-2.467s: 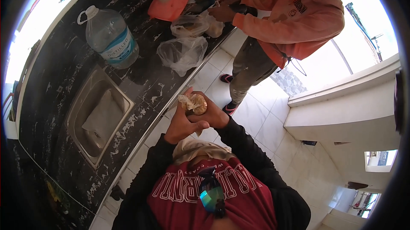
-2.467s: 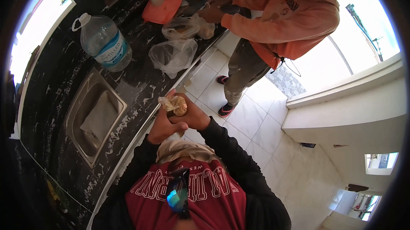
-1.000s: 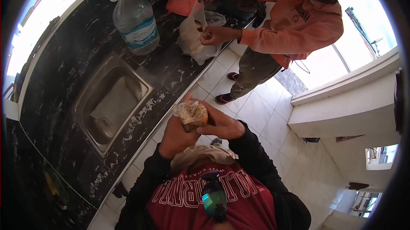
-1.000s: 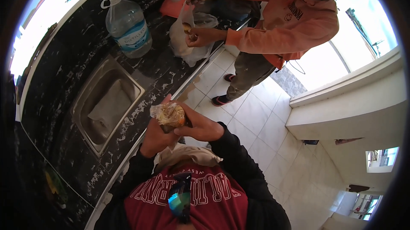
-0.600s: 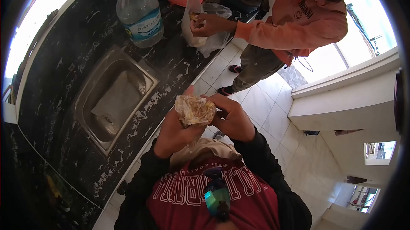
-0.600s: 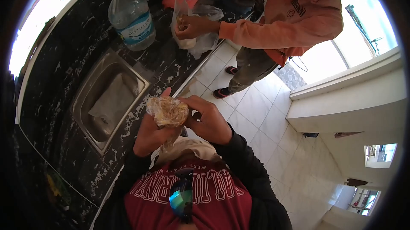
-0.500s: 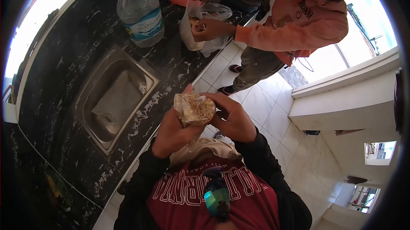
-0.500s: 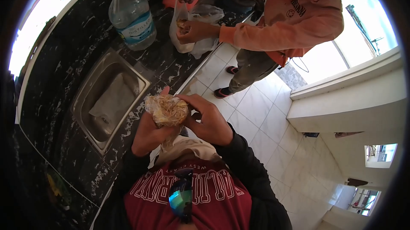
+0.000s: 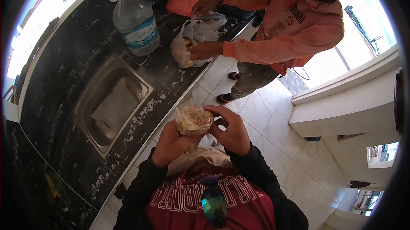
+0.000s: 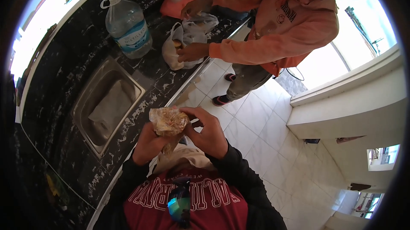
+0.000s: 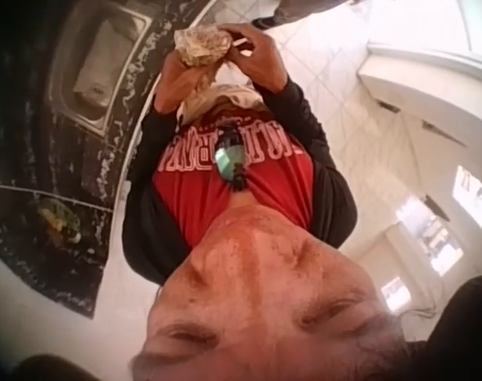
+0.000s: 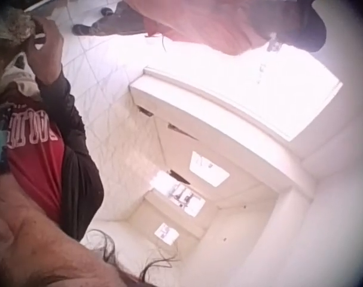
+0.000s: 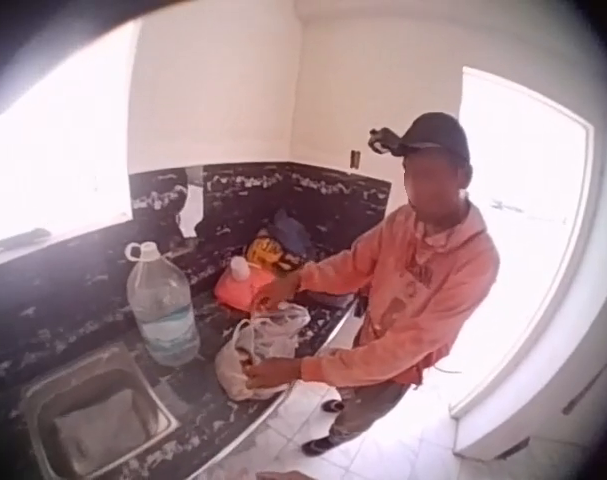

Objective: The person is putting pieces of bread or food into plastic bags on a counter.

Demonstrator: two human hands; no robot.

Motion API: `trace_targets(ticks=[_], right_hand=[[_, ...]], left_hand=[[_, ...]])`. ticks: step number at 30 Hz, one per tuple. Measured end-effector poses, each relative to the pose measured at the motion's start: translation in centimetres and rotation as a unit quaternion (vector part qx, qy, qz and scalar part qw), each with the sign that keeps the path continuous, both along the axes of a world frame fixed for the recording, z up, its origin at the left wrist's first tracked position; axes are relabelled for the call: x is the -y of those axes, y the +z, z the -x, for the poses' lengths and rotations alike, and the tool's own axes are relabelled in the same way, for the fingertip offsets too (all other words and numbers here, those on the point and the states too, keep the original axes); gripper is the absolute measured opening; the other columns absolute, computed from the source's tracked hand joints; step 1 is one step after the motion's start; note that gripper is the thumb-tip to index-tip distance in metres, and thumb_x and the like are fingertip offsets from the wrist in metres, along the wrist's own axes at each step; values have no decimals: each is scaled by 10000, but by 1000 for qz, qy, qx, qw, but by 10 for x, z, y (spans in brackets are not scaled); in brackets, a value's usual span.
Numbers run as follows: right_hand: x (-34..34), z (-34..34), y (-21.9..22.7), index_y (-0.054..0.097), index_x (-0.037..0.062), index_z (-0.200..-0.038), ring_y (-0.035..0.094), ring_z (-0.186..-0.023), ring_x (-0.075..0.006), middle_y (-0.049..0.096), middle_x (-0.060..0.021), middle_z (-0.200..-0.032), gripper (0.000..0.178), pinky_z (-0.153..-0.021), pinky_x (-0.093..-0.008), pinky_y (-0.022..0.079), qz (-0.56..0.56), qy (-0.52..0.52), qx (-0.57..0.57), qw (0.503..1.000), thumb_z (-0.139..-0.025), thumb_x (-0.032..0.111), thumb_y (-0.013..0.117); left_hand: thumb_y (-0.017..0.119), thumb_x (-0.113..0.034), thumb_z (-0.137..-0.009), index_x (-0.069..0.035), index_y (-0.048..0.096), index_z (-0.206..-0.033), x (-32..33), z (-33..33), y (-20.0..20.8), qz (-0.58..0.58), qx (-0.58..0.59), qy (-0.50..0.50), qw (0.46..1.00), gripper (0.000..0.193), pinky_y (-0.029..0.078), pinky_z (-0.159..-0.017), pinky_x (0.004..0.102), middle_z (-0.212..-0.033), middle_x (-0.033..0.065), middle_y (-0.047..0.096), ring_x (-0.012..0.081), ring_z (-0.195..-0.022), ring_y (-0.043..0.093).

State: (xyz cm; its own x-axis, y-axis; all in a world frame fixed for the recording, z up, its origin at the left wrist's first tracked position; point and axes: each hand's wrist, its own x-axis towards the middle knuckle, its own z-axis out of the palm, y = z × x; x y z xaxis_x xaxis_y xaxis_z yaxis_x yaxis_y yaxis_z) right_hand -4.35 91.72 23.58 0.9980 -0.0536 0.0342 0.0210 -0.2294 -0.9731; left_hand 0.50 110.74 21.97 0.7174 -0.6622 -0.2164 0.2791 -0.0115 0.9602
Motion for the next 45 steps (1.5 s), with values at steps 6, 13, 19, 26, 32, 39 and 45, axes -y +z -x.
trace_targets(ticks=[6, 13, 19, 26, 32, 39, 45], right_hand=[[30, 15, 0, 607, 13, -1189, 651, -924, -202, 655, -124, -1065, 342, -769, -306, 537, -23, 19, 19, 999, -850, -24, 595], [70, 33, -14, 671, -21, -931, 647, -752, -128, 673, -86, -868, 120, -649, -260, 526, -7, -44, 8, 999, -817, 8, 647], [101, 55, -13, 663, -10, -945, 636, -770, -119, 662, -70, -877, 119, -661, -252, 519, -96, 15, 14, 995, -829, 17, 658], [132, 71, -18, 658, -15, -988, 629, -793, -119, 661, -71, -923, 156, -659, -243, 509, -90, 43, 56, 993, -837, 24, 668], [132, 85, -10, 655, -17, -1049, 622, -838, -133, 642, -79, -1017, 230, -682, -255, 523, -113, 78, 1, 991, -824, 26, 680], [114, 109, 6, 593, -27, -1112, 627, -806, -112, 631, -58, -954, 216, -678, -241, 522, -139, 90, 40, 985, -902, 16, 614], [53, 141, 7, 545, -49, -1178, 623, -849, -129, 626, -73, -979, 305, -736, -248, 524, -240, 69, 22, 968, -901, 47, 630]], left_hand=[[617, -44, -897, 14, 586, -1206, 31, 13, 7, 70, -9, 27, 997, 316, 482, -897, 279, -1131, 64, 643, 117, -1023, 602], [713, -77, -843, 4, 537, -1281, 75, 37, 22, 19, -31, 5, 999, 479, 467, -922, 283, -1111, 46, 630, 128, -1033, 580], [762, -81, -791, 15, 607, -1140, 109, 62, 18, -54, 122, 54, 990, 394, 501, -860, 292, -1030, 67, 648, 119, -962, 598], [728, -16, -787, 12, 642, -1070, 133, 86, 17, -75, 84, 48, 993, 297, 518, -770, 277, -977, 56, 686, 110, -895, 632], [681, 9, -811, 1, 633, -1095, 132, 108, 28, -68, 72, 69, 993, 288, 502, -830, 281, -1030, 66, 686, 119, -942, 631], [743, -50, -808, 16, 600, -1123, 106, 129, 41, -20, 57, 16, 998, 352, 500, -847, 271, -1029, 59, 679, 119, -962, 626], [741, -68, -821, 10, 575, -1150, 50, 157, 39, -20, 84, 32, 996, 377, 501, -842, 278, -1051, 69, 671, 120, -953, 630]])
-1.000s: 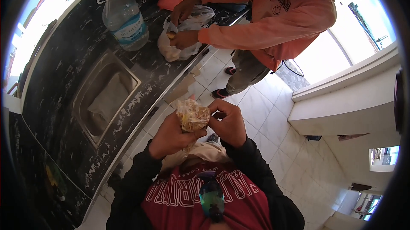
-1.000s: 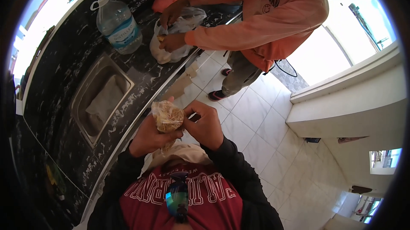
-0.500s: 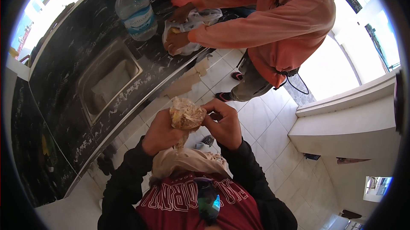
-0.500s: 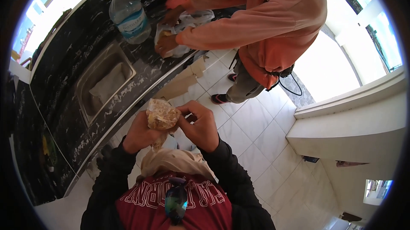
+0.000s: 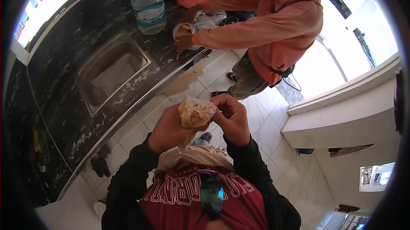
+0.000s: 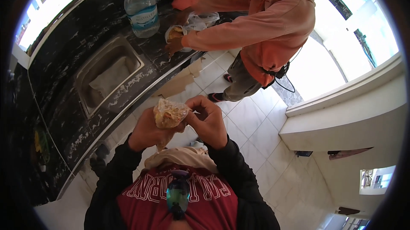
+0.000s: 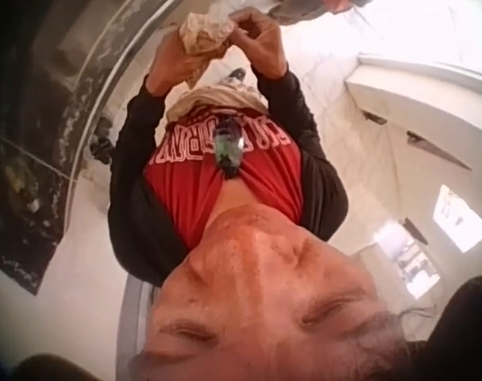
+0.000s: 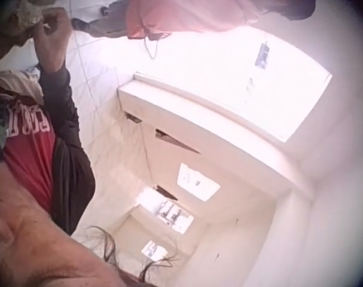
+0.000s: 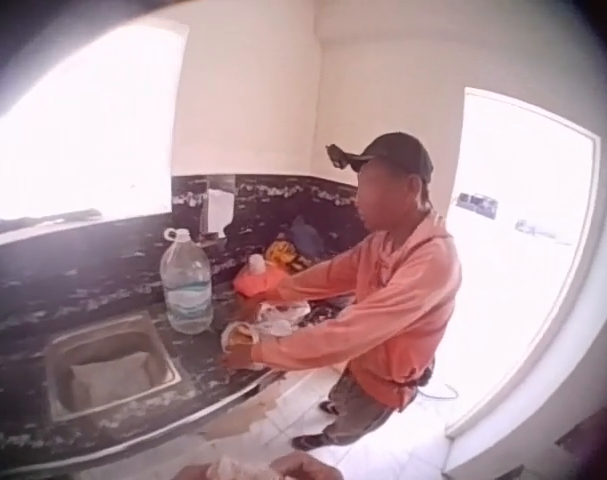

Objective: The person is putting pieces of bread or food into plastic bags on a counter.

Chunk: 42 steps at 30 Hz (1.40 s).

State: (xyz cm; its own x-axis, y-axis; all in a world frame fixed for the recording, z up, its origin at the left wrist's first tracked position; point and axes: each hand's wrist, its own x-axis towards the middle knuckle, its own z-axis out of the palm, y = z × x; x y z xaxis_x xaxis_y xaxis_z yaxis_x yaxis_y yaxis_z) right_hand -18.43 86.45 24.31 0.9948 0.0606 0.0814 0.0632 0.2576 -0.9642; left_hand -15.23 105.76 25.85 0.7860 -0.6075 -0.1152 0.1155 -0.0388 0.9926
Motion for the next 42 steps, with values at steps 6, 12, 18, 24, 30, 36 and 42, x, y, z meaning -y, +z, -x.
trace_targets(ticks=[6, 12, 18, 24, 30, 36, 42], right_hand=[[-71, 17, -5, 533, -30, -1267, 587, -987, -130, 604, -94, -1110, 421, -812, -280, 517, 143, 95, 0, 985, -883, 90, 657], [-121, 40, -38, 619, -64, -1087, 632, -765, -123, 672, -79, -896, 241, -697, -261, 542, 129, 92, -141, 977, -922, 112, 616], [-127, 58, -22, 552, -49, -1175, 625, -852, -115, 649, -81, -946, 286, -721, -256, 538, 13, 26, -88, 996, -928, 86, 599], [-111, 61, -4, 542, -38, -1237, 621, -879, -129, 644, -93, -1027, 414, -754, -259, 533, 116, 27, -5, 993, -855, 61, 669], [-90, 60, -2, 551, -54, -1227, 611, -979, -120, 630, -113, -1115, 382, -853, -267, 524, 153, 2, -28, 988, -872, 35, 661], [-81, 56, 5, 555, -51, -1233, 613, -918, -112, 659, -100, -1048, 387, -765, -258, 531, 82, -26, 18, 996, -871, 53, 642], [-72, 47, 3, 577, -68, -1207, 624, -927, -116, 674, -92, -1012, 343, -824, -251, 523, 154, -77, -4, 985, -883, 26, 641]], left_hand=[[628, -89, -883, 2, 512, -1226, -84, 36, -24, 23, -67, 25, 997, 373, 484, -868, 292, -1111, 82, 626, 151, -971, 607], [527, -82, -892, 24, 491, -1264, -137, 69, -46, -2, -147, 19, 989, 388, 449, -923, 297, -1121, 80, 612, 148, -1026, 578], [509, -85, -920, 31, 558, -1201, -145, 71, -37, 15, -102, -13, 995, 308, 470, -885, 286, -1081, 68, 648, 124, -966, 597], [511, -59, -917, 31, 608, -1133, -126, 56, -22, -22, -12, -10, 1000, 253, 502, -790, 289, -984, 84, 686, 120, -875, 625], [519, -69, -907, 48, 635, -1040, -104, 50, -13, -64, 35, -13, 997, 213, 508, -758, 309, -879, 102, 697, 132, -817, 639], [486, -73, -903, 44, 610, -1098, -88, 36, 1, -96, 75, -43, 992, 258, 502, -782, 323, -917, 104, 689, 151, -823, 633], [429, -158, -952, 52, 537, -1199, -80, 31, 23, -11, -31, -99, 995, 341, 471, -834, 294, -1026, 104, 651, 149, -924, 592]])
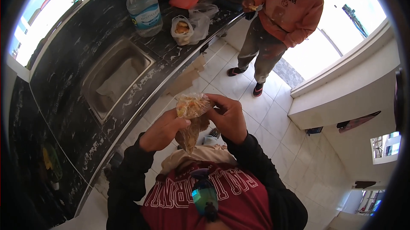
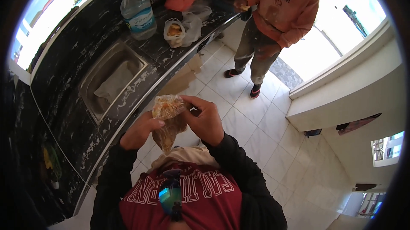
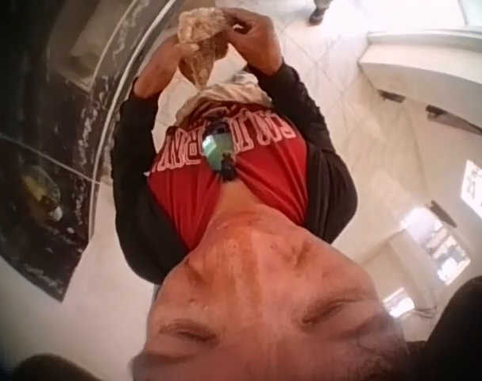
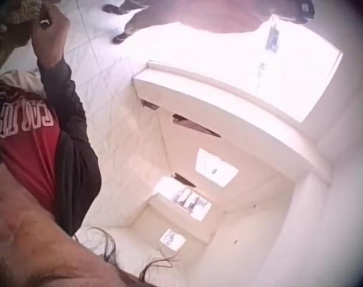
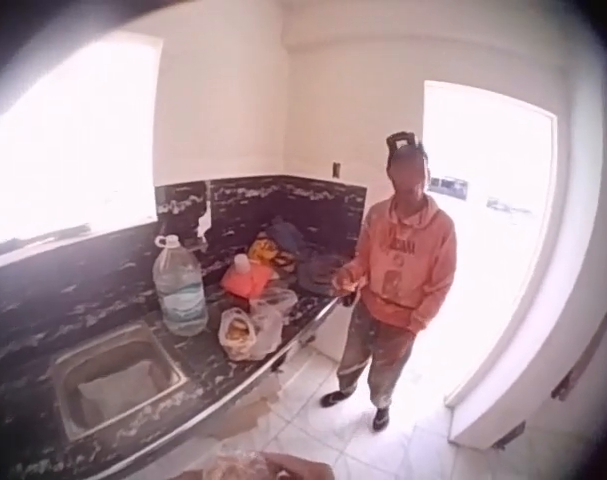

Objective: The person is putting pieces of bread or food into plastic bags on a counter.

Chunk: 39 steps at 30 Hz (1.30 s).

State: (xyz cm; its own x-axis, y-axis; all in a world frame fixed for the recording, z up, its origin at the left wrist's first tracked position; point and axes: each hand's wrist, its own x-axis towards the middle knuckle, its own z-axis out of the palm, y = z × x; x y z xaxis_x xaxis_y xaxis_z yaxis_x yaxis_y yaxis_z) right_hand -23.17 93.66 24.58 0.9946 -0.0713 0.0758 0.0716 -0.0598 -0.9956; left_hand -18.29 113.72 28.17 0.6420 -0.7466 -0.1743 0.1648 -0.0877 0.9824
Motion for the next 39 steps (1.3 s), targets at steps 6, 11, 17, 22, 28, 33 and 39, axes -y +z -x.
trace_targets(ticks=[6, 11, 17, 22, 28, 33, 39], right_hand=[[4, 8, 28, 590, -50, -1204, 621, -916, -114, 674, -95, -1036, 345, -789, -252, 524, -48, -6, 26, 999, -868, 19, 627], [0, 21, 55, 571, -44, -1227, 618, -970, -127, 651, -109, -1097, 362, -824, -262, 519, -107, 34, 26, 993, -874, 6, 636], [-1, 34, 98, 608, -40, -1173, 656, -890, -174, 668, -150, -1044, 395, -756, -263, 521, 62, 23, 143, 988, -793, -46, 713], [-14, 64, 167, 706, -55, -968, 684, -767, -262, 685, -182, -881, 198, -689, -327, 565, 48, 22, 390, 919, -800, 48, 722], [-23, 56, 180, 681, 15, -780, 645, -744, -233, 672, -144, -894, 36, -629, -314, 537, 7, 87, 543, 835, -811, 4, 696], [-14, 56, 172, 684, -7, -796, 647, -749, -249, 669, -186, -908, 40, -645, -327, 552, -31, 134, 581, 802, -805, 16, 716], [22, 53, 169, 680, -25, -807, 655, -769, -271, 676, -184, -942, 39, -647, -347, 563, -28, 104, 558, 823, -808, 4, 706]], left_hand=[[406, -151, -993, 50, 553, -1175, 4, -1, 9, 5, 103, 6, 995, 309, 479, -813, 289, -1002, 106, 655, 146, -896, 602], [433, -100, -980, 40, 575, -1149, 5, -1, 12, 34, 105, 55, 992, 261, 499, -773, 303, -978, 120, 671, 143, -871, 623], [569, -116, -906, 39, 592, -1181, 0, 20, 70, 32, 293, 59, 954, 316, 497, -878, 319, -1168, 182, 643, 266, -997, 670], [731, -159, -793, -71, 659, -1149, -17, 35, 149, 125, 527, -47, 839, 373, 531, -857, 406, -1127, 175, 632, 302, -929, 659], [690, -97, -805, -32, 706, -1091, -6, 38, 160, 253, 681, -16, 687, 293, 574, -775, 385, -1035, 198, 676, 295, -905, 677], [657, -125, -841, -52, 728, -1048, 5, 43, 158, 279, 637, 51, 716, 231, 593, -702, 339, -998, 157, 699, 273, -865, 684], [695, -122, -822, -67, 744, -1009, 41, 14, 157, 295, 683, -85, 663, 201, 589, -674, 310, -902, 115, 708, 232, -810, 679]])
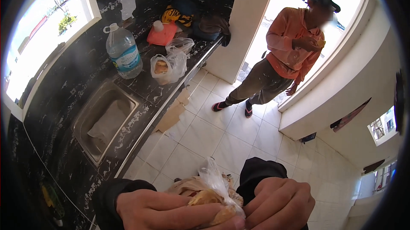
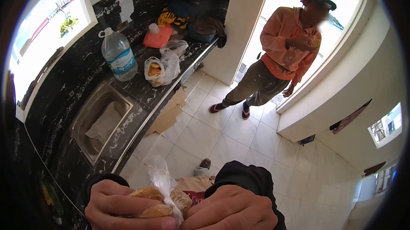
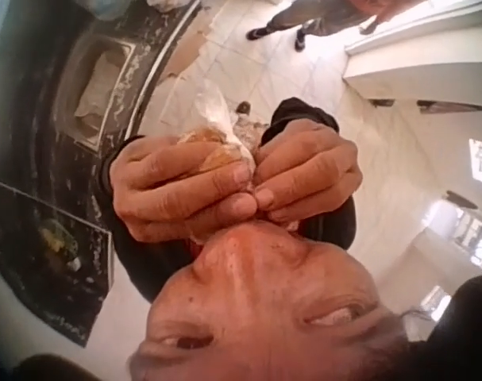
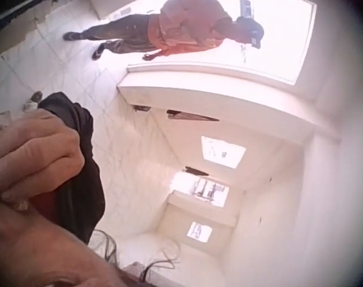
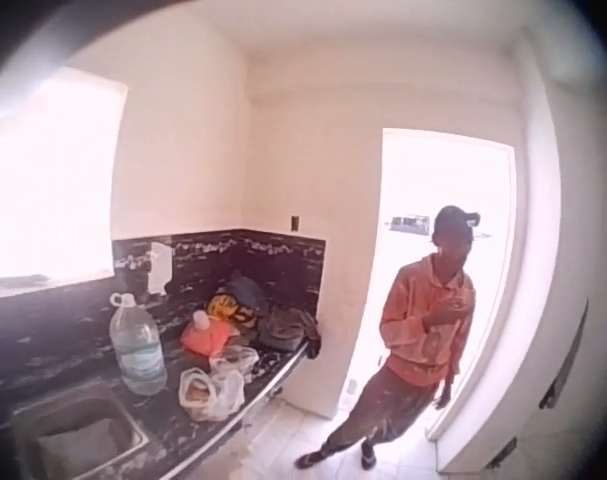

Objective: The person is putting pieces of bread or food into plastic bags on a counter.

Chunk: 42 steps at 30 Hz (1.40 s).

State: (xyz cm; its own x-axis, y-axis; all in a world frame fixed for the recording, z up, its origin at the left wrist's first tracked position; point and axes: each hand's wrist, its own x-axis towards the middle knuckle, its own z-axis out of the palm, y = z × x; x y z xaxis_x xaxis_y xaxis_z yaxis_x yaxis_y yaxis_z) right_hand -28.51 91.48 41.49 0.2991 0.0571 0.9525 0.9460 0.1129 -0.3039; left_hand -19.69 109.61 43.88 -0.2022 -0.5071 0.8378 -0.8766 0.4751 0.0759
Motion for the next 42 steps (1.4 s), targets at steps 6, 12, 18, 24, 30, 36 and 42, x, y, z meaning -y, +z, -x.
trace_targets(ticks=[6, 12, 18, 24, 30, 36, 42], right_hand=[[47, 2, -10, 680, -15, -806, 646, -765, -258, 675, -166, -953, 23, -634, -335, 548, -3, -47, 26, 999, -793, -20, 698], [95, -11, -16, 673, -4, -848, 640, -766, -270, 663, -175, -956, 45, -624, -336, 555, 26, -157, -50, 986, -821, 33, 677], [130, -51, -44, 668, -2, -864, 650, -723, -262, 657, -181, -921, 110, -621, -339, 567, 55, -128, -143, 980, -838, 101, 695], [141, -95, -46, 669, 3, -885, 644, -717, -252, 652, -169, -898, 110, -622, -332, 562, 34, -74, -189, 979, -835, 96, 697], [120, -144, -51, 661, 10, -866, 640, -741, -249, 642, -158, -896, 104, -636, -331, 562, 85, -6, -203, 976, -826, 97, 702], [69, -196, -61, 658, 10, -885, 643, -757, -258, 643, -169, -906, 148, -651, -327, 564, 103, -18, -232, 967, -791, 96, 734], [15, -256, -78, 673, -10, -841, 668, -745, -263, 662, -185, -874, 100, -664, -357, 600, 131, -29, -322, 937, -836, 81, 714]], left_hand=[[725, -127, -801, -92, 728, -1036, 53, -9, -2, -10, -75, 13, 997, 238, 566, -644, 272, -961, 94, 703, 215, -852, 670], [692, -196, -840, -166, 716, -1082, 114, -46, -25, -44, -82, -44, 995, 245, 571, -723, 321, -1036, 143, 685, 248, -871, 663], [677, -296, -851, -282, 703, -1141, 146, -62, -80, 48, -196, 21, 979, 292, 556, -693, 331, -1063, 172, 675, 276, -840, 646], [695, -230, -817, -274, 623, -1179, 147, -77, -92, 47, -267, 104, 957, 371, 555, -651, 310, -1044, 147, 676, 286, -841, 644], [724, -183, -765, -283, 590, -1184, 119, -119, -102, 65, -156, 155, 973, 452, 548, -576, 285, -1031, 131, 678, 284, -810, 653], [708, -212, -795, -283, 617, -1149, 61, -164, -118, 31, -176, 173, 968, 372, 532, -572, 260, -1003, 128, 684, 271, -780, 657], [728, -254, -806, -268, 627, -1138, 5, -217, -146, 54, -296, 189, 935, 347, 555, -637, 311, -1021, 142, 670, 287, -812, 657]])
